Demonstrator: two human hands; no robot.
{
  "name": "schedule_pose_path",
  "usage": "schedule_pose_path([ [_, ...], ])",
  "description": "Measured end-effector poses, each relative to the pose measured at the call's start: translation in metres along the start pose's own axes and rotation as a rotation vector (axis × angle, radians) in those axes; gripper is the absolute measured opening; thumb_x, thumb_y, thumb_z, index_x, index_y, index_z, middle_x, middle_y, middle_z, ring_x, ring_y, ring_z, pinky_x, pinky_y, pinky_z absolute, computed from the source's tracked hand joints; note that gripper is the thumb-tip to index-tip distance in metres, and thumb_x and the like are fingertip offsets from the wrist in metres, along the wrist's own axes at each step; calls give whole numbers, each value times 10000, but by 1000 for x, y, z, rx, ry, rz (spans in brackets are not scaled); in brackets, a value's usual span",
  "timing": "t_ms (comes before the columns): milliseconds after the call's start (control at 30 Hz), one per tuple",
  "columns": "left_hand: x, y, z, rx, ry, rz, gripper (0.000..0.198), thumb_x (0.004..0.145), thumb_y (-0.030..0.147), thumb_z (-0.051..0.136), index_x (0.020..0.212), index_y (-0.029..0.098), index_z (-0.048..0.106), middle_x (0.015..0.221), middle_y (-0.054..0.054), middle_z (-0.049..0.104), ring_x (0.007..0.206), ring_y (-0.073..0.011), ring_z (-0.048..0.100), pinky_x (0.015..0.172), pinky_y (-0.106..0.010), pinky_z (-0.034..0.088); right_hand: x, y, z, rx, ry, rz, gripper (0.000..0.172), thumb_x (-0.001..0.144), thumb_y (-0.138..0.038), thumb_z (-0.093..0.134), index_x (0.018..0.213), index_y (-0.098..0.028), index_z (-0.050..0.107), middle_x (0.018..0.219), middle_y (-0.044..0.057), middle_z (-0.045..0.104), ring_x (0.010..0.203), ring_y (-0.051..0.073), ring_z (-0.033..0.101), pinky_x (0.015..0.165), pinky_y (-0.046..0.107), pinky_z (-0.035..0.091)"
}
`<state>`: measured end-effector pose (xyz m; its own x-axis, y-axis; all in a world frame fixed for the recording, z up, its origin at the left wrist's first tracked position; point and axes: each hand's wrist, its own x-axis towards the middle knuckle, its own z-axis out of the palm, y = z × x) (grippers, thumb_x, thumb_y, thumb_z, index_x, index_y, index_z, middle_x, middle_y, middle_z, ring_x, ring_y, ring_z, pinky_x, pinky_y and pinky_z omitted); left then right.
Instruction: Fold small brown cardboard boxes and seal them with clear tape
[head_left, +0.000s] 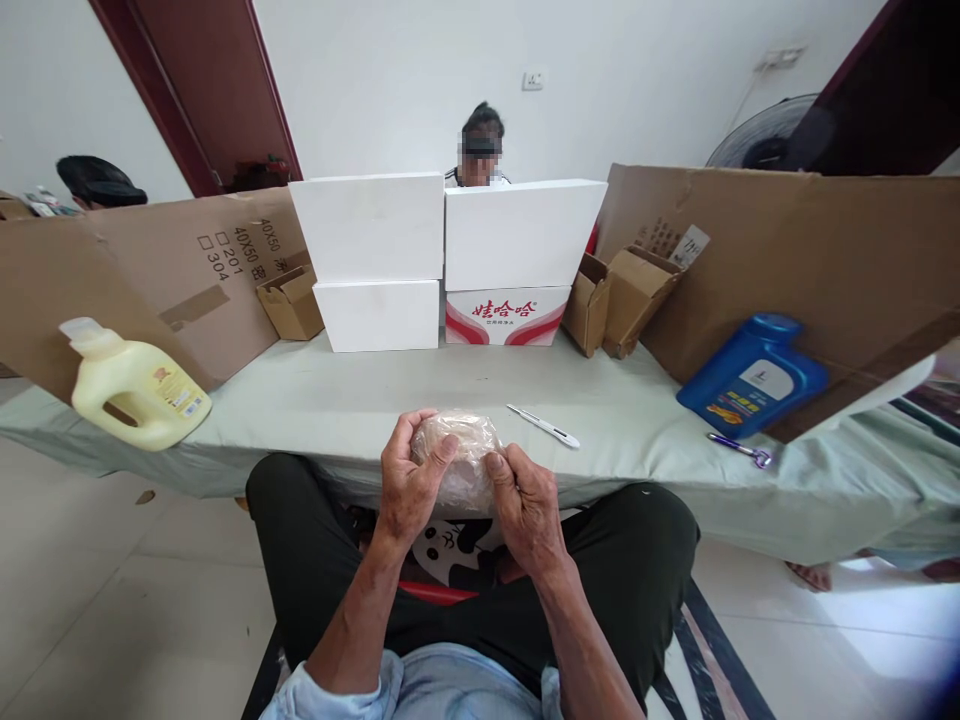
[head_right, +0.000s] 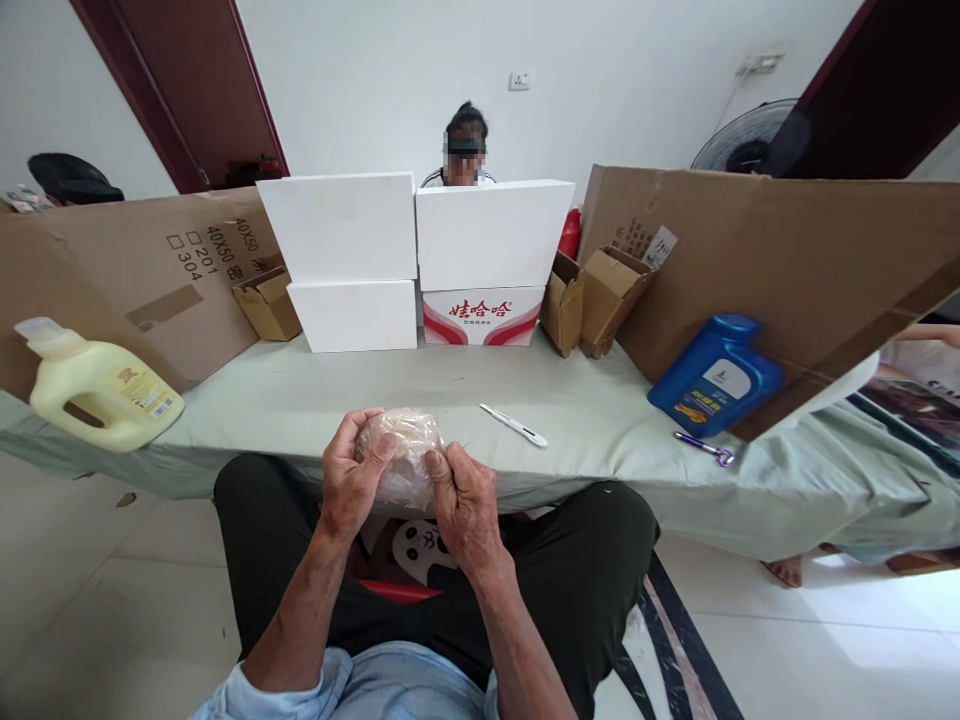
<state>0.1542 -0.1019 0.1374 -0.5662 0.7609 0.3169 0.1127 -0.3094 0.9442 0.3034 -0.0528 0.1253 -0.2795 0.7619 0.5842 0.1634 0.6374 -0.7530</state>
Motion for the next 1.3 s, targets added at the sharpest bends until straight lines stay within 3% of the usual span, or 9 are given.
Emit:
schedule_pose_path([
  [300, 16, 3, -20, -139, -226, -90, 585, 808, 624, 859, 1192, 204, 724, 963, -44, 737, 767, -158, 650, 689, -227, 544, 0, -3, 3, -4, -68, -67, 514, 1123, -484, 440, 687, -254, 291, 600, -63, 281, 546, 128, 256, 577, 317, 283],
  [467, 14, -3, -13, -102, -58, -79, 483, 783, 558, 884, 1081, 191, 785, 817, -4, 699, 678, -135, 593, 628, -216, 513, 1, 3, 5, 67, -24, 45, 554, 1099, -639, 400, 699, -260, 341, 614, -51, 360, 571, 140, 323, 570, 306, 312],
  [600, 15, -4, -9, -128, 110, -73, 408, 805, 528, 857, 1015, 187, 775, 763, 18, 683, 662, -125, 588, 614, -208, 502, -1, 5, 9, 28, 5, 7, 542, 1079, -694, 351, 773, -261, 466, 644, -38, 457, 591, 160, 422, 584, 316, 344],
  [700, 13, -4, -7, -127, 181, -55, 386, 807, 522, 852, 966, 181, 760, 742, 25, 672, 648, -118, 582, 605, -203, 494, -2, 4, 19, -94, 41, -20, 508, 1093, -633, 384, 742, -266, 404, 627, -49, 417, 563, 152, 385, 570, 320, 306],
  [900, 8, -3, -3, -150, 193, -79, 405, 822, 552, 837, 923, 177, 723, 727, 36, 635, 629, -107, 548, 593, -200, 479, 5, 6, 29, -188, 86, -121, 491, 1134, -512, 369, 701, -279, 359, 573, -50, 369, 498, 148, 299, 548, 343, 258],
  [1000, 13, -3, -10, -167, 83, -107, 436, 816, 571, 843, 953, 175, 721, 770, 20, 669, 662, -116, 583, 612, -203, 499, 8, 9, 28, -146, 65, -113, 523, 1140, -542, 350, 691, -275, 358, 572, -51, 352, 503, 142, 281, 547, 336, 272],
  [1100, 20, -4, -20, -189, -35, -139, 481, 760, 551, 895, 1002, 169, 732, 853, -13, 724, 715, -135, 635, 646, -214, 532, 7, 10, 28, -48, 19, -11, 551, 1126, -595, 374, 682, -269, 346, 579, -55, 339, 520, 137, 286, 537, 320, 277],
  [1200, 23, -7, -22, -210, 72, -130, 479, 749, 522, 904, 1028, 168, 745, 936, -35, 747, 795, -150, 670, 713, -226, 555, 4, 10, 27, 41, -10, 37, 566, 1103, -663, 357, 700, -266, 389, 586, -50, 395, 534, 142, 355, 536, 308, 303],
  [1300, 21, -11, -16, -193, 218, -95, 460, 813, 512, 858, 1107, 171, 763, 1050, -60, 765, 904, -173, 700, 803, -249, 570, 2, 9, 26, -14, 3, -22, 550, 1067, -714, 376, 770, -260, 464, 636, -42, 475, 580, 154, 427, 571, 309, 341],
])
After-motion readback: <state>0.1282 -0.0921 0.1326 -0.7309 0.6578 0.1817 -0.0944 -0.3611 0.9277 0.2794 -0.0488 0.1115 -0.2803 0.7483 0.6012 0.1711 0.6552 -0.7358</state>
